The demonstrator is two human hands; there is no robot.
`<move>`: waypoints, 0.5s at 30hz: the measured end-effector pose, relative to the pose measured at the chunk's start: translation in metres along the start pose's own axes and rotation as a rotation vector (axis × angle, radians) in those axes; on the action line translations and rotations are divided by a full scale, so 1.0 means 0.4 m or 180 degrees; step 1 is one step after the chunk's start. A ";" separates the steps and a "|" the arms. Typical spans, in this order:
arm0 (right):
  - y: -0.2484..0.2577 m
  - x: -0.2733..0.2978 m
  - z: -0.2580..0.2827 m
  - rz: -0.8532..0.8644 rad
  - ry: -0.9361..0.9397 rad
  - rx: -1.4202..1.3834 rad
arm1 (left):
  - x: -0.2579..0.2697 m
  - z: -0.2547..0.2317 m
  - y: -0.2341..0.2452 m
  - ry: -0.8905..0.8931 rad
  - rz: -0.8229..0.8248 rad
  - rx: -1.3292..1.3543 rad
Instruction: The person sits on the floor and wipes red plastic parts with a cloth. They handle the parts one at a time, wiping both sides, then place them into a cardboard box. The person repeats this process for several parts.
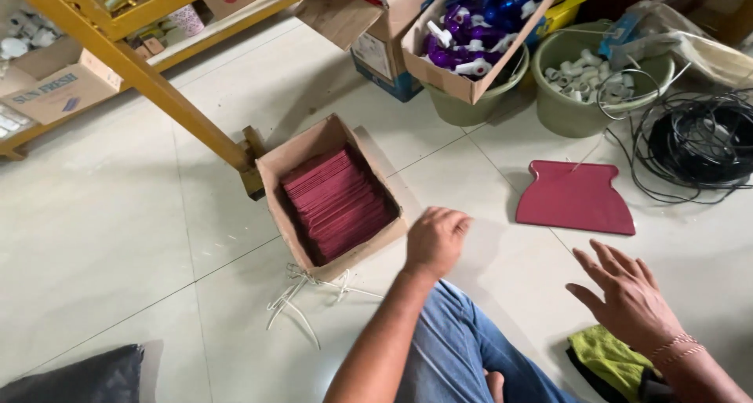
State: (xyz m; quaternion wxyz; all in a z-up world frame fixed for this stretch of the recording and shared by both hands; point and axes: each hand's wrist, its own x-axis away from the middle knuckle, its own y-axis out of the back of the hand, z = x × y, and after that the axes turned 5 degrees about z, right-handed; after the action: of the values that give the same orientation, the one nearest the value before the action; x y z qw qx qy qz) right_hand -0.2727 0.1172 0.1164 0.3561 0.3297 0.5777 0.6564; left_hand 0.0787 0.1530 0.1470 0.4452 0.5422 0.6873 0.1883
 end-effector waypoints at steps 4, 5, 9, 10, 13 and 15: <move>-0.043 -0.014 -0.015 -0.0032 -0.0114 -0.0046 | -0.023 0.206 0.132 0.0573 -0.0002 -0.0449; -0.049 -0.020 -0.005 -0.0179 -0.0026 -0.0068 | -0.029 0.256 0.161 0.0764 -0.0140 -0.0604; -0.059 -0.045 0.066 -0.0206 0.0069 -0.0223 | -0.037 0.470 0.222 0.0931 -0.0673 -0.1342; -0.072 -0.049 0.080 -0.0178 0.0101 -0.0221 | -0.037 0.506 0.231 0.0974 -0.0672 -0.1349; -0.096 -0.069 0.120 -0.0184 0.0174 -0.0377 | -0.041 0.609 0.257 0.1201 -0.0748 -0.1481; -0.103 -0.079 0.142 -0.0045 0.0197 -0.0703 | -0.038 0.668 0.263 0.1456 -0.0731 -0.1563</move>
State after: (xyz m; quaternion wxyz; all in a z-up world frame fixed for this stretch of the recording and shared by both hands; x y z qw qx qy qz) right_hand -0.2043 0.1234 0.0815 0.3768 0.2639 0.5148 0.7234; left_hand 0.3579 0.1152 0.0890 0.4151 0.2820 0.7599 0.4131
